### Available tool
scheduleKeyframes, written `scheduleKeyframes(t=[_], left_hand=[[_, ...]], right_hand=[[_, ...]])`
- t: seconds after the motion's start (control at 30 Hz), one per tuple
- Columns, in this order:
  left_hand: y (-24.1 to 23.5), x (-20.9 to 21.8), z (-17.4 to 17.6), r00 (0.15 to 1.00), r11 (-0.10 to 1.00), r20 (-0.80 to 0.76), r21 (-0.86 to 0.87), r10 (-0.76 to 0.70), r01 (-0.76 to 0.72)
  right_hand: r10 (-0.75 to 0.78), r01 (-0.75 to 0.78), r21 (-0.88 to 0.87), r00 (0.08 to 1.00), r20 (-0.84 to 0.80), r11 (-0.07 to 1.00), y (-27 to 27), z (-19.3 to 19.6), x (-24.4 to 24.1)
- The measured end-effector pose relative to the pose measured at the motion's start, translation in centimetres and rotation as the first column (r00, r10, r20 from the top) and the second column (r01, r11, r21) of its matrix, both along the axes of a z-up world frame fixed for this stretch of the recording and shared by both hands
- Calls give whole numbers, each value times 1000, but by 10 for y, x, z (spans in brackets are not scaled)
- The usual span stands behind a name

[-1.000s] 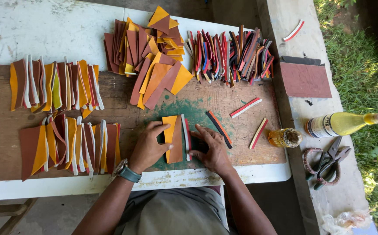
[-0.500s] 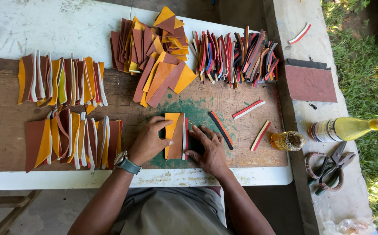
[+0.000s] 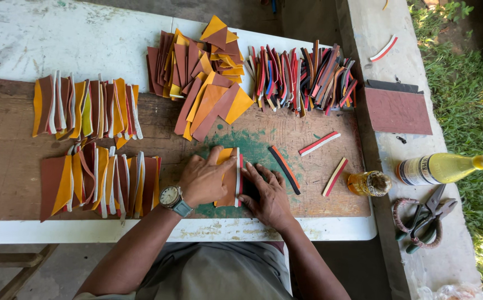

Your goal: The person assembles small leather pieces by hand on a table, layering colored strips and aligning them into compact stacks. The person repeatedly picks up individual pieces, places them on a base, and adjusts alignment before moving to the next unit.

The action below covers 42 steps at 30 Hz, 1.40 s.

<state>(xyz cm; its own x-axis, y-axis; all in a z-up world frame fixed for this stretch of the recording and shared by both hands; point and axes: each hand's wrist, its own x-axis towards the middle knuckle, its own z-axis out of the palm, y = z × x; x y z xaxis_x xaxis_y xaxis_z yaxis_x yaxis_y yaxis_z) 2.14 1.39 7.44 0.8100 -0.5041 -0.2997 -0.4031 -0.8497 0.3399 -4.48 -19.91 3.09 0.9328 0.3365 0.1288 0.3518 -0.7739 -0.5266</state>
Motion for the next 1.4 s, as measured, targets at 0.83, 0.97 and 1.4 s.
scheduleKeyframes(t=[0.83,0.97,1.4], left_hand=[[25,-1,-48,997,891,27,-450,76,-56],[21,-5,-52,983,902,122,-425,139,-75],[15,-10,-49,963,907,152,-394,220,-145]], right_hand=[[-177,178,165,984,-23,970,21,10,-10],[-228,240,220,970,-79,945,27,9,-12],[-337,352,171,935,-110,920,22,13,4]])
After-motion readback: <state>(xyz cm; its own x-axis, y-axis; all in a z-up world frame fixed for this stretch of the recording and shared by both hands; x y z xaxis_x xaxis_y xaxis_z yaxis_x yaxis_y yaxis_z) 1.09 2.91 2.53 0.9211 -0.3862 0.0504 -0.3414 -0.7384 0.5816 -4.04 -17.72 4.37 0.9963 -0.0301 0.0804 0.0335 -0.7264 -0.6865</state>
